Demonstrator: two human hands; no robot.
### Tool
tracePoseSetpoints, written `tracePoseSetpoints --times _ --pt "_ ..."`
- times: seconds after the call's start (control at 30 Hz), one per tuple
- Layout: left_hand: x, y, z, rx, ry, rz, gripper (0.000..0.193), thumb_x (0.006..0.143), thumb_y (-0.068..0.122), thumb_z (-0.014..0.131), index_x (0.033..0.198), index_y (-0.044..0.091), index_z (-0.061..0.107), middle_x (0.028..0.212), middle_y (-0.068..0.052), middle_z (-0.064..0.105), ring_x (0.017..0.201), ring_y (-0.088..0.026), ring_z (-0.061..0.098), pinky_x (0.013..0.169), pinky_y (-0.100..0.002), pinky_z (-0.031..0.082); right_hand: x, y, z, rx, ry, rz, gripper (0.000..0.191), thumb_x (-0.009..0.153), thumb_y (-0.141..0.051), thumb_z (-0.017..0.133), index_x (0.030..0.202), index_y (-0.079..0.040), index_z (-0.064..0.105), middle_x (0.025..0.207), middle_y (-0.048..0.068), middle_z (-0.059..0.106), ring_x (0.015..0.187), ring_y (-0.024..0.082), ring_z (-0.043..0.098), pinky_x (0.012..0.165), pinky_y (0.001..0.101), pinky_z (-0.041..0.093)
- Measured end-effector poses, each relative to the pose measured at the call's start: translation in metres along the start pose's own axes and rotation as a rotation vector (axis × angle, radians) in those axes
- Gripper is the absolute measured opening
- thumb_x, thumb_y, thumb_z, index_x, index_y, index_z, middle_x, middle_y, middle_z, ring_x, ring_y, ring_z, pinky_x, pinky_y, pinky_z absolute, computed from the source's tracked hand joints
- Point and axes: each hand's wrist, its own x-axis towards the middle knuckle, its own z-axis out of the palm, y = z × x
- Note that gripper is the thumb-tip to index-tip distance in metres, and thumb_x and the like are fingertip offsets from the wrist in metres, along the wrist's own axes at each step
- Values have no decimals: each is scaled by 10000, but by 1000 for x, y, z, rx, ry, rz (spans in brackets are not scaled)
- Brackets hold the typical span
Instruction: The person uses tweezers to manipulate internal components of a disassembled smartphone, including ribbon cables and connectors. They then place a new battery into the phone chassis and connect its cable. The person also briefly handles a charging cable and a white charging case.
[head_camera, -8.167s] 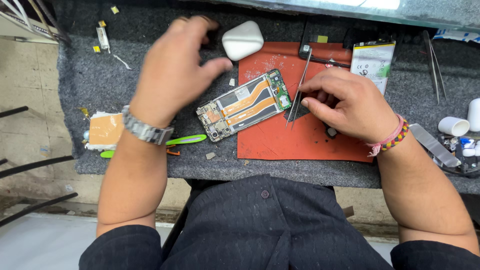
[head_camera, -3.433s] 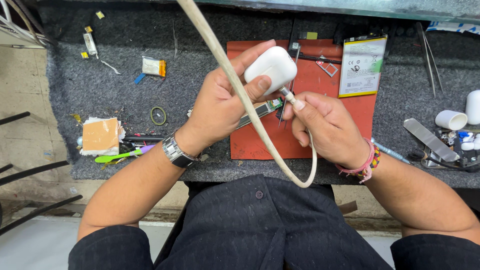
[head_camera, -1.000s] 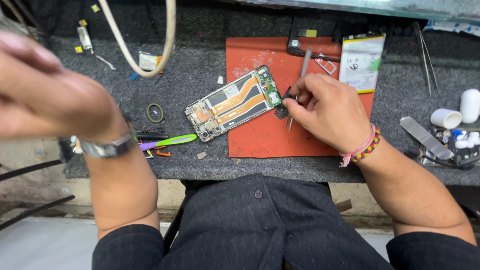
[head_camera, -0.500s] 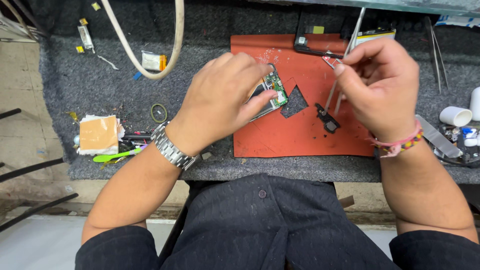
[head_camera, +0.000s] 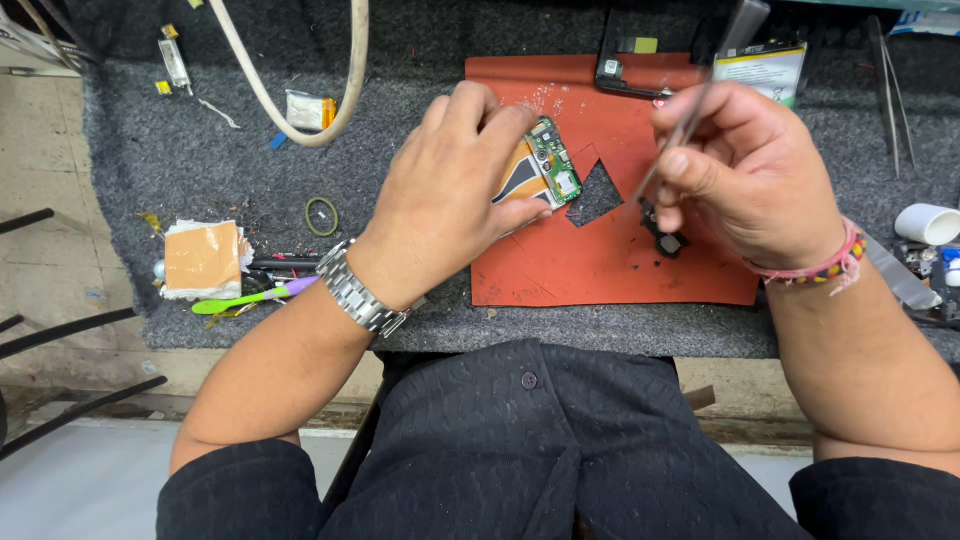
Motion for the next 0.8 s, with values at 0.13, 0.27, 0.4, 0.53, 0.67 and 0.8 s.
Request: tracePoseSetpoints --times 0.13,0.27,0.4,0.53,0.67,0.8 --pt "1 0 5 -25 11 32 589 755 240 902 1245 47 639 1160 -123 536 1077 -323 568 932 -433 507 -2 16 -9 -68 -98 -133 218 1045 66 673 1066 -58 495 984 68 591 873 178 718 788 314 614" --pt "-1 -6 4 -56 38 2 481 819 220 882 1218 74 655 1143 -105 548 1086 -311 584 923 -424 515 2 29 -10 -131 -124 -135 197 1052 53 610 1006 -68 462 990 94 591 956 191 700 900 364 630" --pt "0 -10 1 -52 19 12 369 875 225 854 1173 86 687 1085 -96 559 1052 -300 603 876 -426 520 9 36 -8 -140 -186 -108 125 1054 -11 570 1046 -82 468 1039 88 586 983 194 704 976 397 626" --pt "2 -9 2 -69 -7 64 269 873 212 830 1101 106 732 1045 -81 571 1015 -286 606 857 -418 524 11 37 -9 -44 -234 -96 87 1074 -52 549 1089 -81 469 1038 81 571 1060 189 692 1023 398 607" --pt "3 -11 4 -58 44 52 279 896 192 815 1141 83 735 1074 -80 581 1030 -288 605 849 -409 521 12 34 -12 -131 -226 -158 145 1047 24 592 1041 -67 480 1070 53 525 1093 200 716 1012 358 612" --pt "4 -12 8 -59 43 72 173 911 197 803 1051 104 763 1005 -60 584 980 -265 604 829 -403 523 14 36 -8 -291 -152 -209 252 1009 105 662 996 -67 479 1059 65 557 987 176 736 897 294 639"
